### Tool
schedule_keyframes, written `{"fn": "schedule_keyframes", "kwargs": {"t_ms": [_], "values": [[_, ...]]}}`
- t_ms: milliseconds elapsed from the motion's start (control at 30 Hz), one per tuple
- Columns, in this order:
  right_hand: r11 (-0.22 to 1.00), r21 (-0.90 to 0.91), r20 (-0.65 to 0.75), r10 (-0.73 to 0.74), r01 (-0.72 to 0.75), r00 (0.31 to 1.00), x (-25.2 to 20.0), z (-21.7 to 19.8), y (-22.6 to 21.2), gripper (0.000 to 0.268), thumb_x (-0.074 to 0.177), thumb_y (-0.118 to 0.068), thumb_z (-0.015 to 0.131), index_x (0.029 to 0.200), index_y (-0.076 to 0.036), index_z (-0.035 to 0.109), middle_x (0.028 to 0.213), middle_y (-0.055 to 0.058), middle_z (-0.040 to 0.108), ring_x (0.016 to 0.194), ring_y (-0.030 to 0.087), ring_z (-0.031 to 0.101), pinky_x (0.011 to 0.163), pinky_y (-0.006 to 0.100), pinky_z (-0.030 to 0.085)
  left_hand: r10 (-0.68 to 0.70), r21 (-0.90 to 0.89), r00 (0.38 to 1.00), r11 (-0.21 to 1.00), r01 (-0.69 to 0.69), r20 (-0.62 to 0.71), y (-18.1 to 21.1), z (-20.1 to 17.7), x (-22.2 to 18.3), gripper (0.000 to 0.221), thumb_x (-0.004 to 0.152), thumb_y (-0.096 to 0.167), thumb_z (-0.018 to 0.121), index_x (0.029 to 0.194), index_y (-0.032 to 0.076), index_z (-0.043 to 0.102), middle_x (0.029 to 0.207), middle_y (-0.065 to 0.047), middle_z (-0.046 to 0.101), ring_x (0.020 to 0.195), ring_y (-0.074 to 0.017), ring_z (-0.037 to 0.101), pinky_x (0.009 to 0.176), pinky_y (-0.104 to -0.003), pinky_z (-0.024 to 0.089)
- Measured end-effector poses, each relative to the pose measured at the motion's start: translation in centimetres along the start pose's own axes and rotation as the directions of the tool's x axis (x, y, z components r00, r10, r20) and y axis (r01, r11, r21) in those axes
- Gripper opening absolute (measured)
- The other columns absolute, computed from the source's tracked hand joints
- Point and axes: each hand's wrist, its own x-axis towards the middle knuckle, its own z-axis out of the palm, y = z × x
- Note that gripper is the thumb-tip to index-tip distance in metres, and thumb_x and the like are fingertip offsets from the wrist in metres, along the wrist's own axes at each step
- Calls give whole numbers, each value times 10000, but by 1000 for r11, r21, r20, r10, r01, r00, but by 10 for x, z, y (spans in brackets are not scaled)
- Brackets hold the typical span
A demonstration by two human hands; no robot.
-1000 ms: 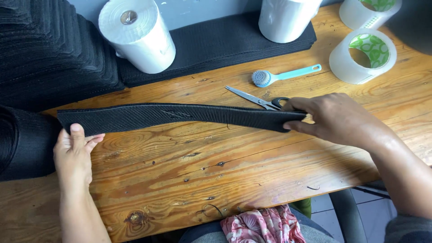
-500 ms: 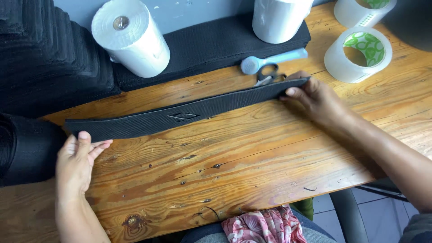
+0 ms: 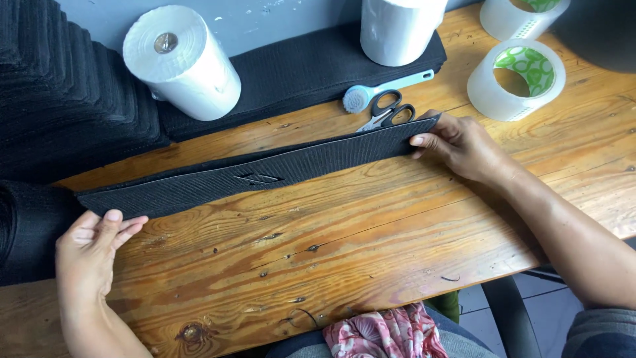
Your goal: Trimming the edges and rounded ends of a black textured strap using scissors
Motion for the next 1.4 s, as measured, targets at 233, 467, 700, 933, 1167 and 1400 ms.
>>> {"fn": "schedule_keyframes", "kwargs": {"t_ms": [233, 467, 700, 933, 1167, 1400], "values": [[1000, -24, 21, 11, -10, 1000, 1, 4, 0, 146, 1012, -235, 609, 1015, -94, 649, 805, 26, 759, 786, 87, 692, 756, 244, 507, 74, 35, 995, 997, -72, -60, -2, -2, -1, 476, 1180, 203, 636, 776, 150, 390, 753, -11, 469, 959, -280, 749, 992, -359, 651], [999, -14, 8, 33, -33, 999, 3, 3, 9, 144, 1032, -207, 576, 1095, -90, 631, 760, 61, 746, 707, 125, 737, 710, 248, 532, 54, -17, 996, 998, -55, -66, 9, 2, -3, 445, 1140, 206, 654, 769, 153, 415, 756, -3, 503, 952, -247, 755, 992, -333, 647], [990, -118, -89, 71, -81, 994, 3, 0, 19, 122, 1056, -193, 595, 1059, -74, 564, 863, 60, 707, 598, 206, 753, 510, 261, 505, 70, -14, 997, 997, -71, -18, 13, 8, -3, 384, 1135, 183, 615, 817, 157, 400, 742, 21, 416, 930, -294, 759, 923, -367, 643], [991, -99, -68, 86, -92, 994, 2, -1, 18, 119, 1058, -165, 593, 1067, -46, 594, 896, 71, 698, 596, 204, 741, 557, 275, 524, 103, 98, 991, 991, -94, -84, 10, 18, 2, 447, 1166, 99, 597, 781, 147, 376, 686, 2, 431, 872, -217, 760, 833, -301, 648], [987, -100, -73, 118, -125, 990, 1, -2, 14, 119, 1072, -178, 588, 1052, -61, 598, 865, 54, 691, 625, 203, 752, 587, 254, 504, 124, 153, 987, 982, -107, -103, 0, 16, 5, 446, 1190, 97, 607, 796, 121, 400, 680, -24, 450, 803, -228, 758, 735, -272, 640], [988, -121, -69, 93, -101, 993, 1, -4, 15, 104, 1078, -165, 582, 1059, -63, 585, 888, 48, 691, 652, 204, 763, 610, 244, 499, 138, 129, 984, 984, -123, -110, 0, 16, 7, 291, 1172, 87, 637, 927, 91, 478, 749, -19, 485, 793, -247, 761, 649, -230, 591]]}}
